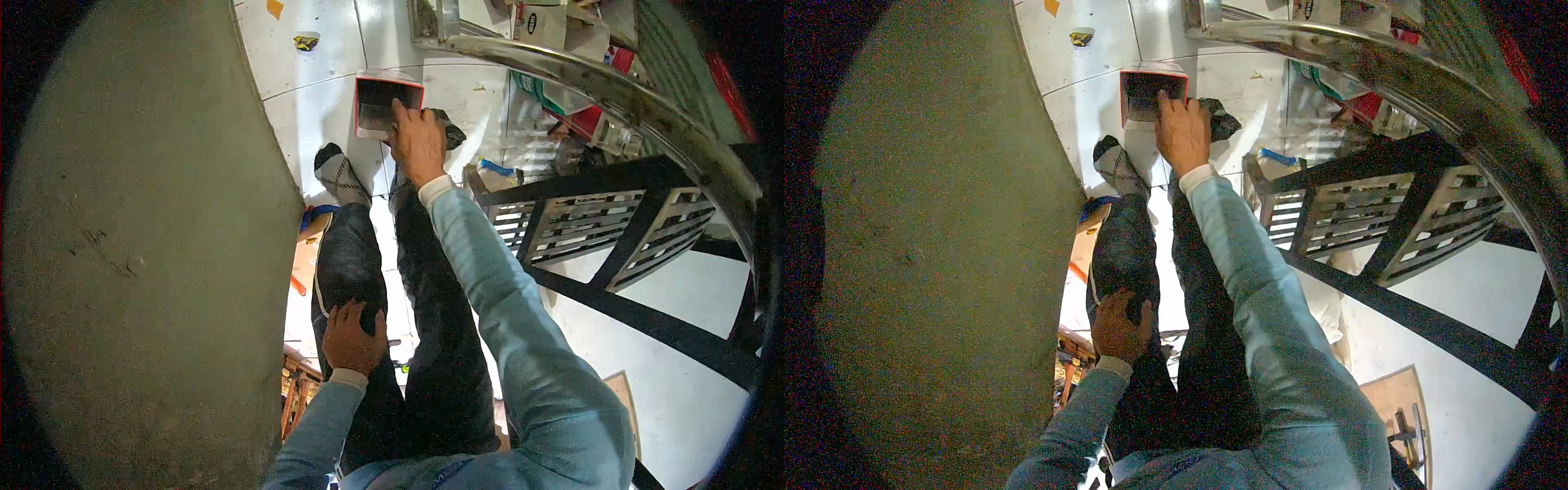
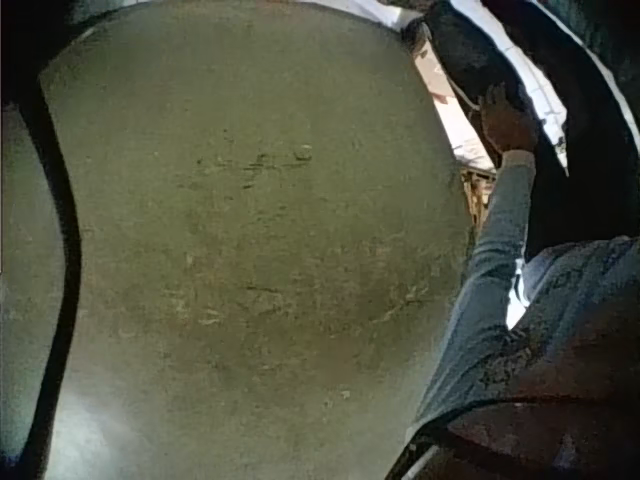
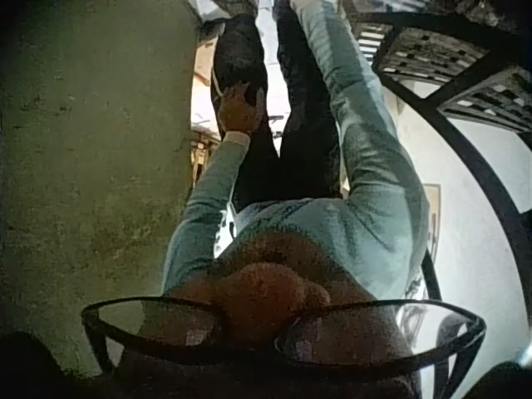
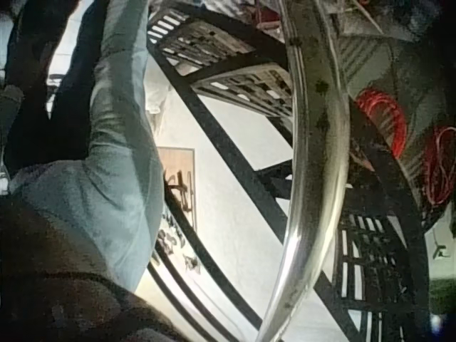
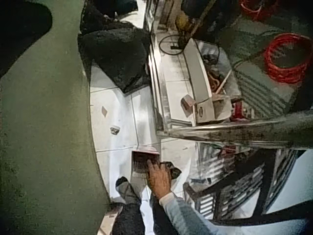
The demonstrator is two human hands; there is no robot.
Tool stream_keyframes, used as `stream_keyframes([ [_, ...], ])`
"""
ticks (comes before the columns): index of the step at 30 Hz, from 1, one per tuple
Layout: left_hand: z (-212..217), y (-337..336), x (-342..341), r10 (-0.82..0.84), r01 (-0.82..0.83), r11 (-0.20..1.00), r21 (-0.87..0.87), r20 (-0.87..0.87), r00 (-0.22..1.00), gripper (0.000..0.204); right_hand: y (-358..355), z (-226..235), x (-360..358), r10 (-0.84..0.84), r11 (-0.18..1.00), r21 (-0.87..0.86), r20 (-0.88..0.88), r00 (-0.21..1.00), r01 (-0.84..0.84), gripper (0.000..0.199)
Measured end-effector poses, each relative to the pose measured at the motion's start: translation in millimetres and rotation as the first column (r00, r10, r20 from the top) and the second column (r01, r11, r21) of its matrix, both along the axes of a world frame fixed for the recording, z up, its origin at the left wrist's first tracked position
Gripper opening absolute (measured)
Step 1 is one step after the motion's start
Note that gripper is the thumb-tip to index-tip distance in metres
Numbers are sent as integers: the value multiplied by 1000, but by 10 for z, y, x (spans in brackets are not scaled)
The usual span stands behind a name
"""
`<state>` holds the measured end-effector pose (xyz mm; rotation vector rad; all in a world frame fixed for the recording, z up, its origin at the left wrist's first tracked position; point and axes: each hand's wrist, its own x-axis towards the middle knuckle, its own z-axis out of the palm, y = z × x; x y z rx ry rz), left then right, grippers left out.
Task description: The person uses a green electric jigsaw to cut a wooden frame piece in a cluttered room. They then place the cut piece aside and retrieve a small plastic bag containing screws from a storage box. The person opens the bag and prepares the screws for use.
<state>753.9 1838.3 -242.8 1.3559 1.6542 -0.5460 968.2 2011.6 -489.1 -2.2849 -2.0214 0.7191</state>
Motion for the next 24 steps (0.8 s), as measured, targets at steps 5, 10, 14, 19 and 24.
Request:
stream_keyframes([
  [5,2,46,44,-6,6,1000,-24,-9,1000,47,156,-88,-73,-50,991,-118,90,995,60,30],
  [10,-21,39,45,17,-17,997,-71,0,1000,50,132,133,199,-195,977,-143,-281,940,159,18],
  [14,7,74,68,82,-84,987,-136,-19,996,52,-24,727,307,-329,944,-187,-511,794,271,15],
  [19,-11,73,91,85,-85,986,-144,-6,996,52,-495,1202,418,-423,899,-127,-496,758,418,19],
  [24,-83,-124,59,62,-62,998,-25,24,998,50,-1051,855,639,-701,693,-118,-341,626,711,18],
])
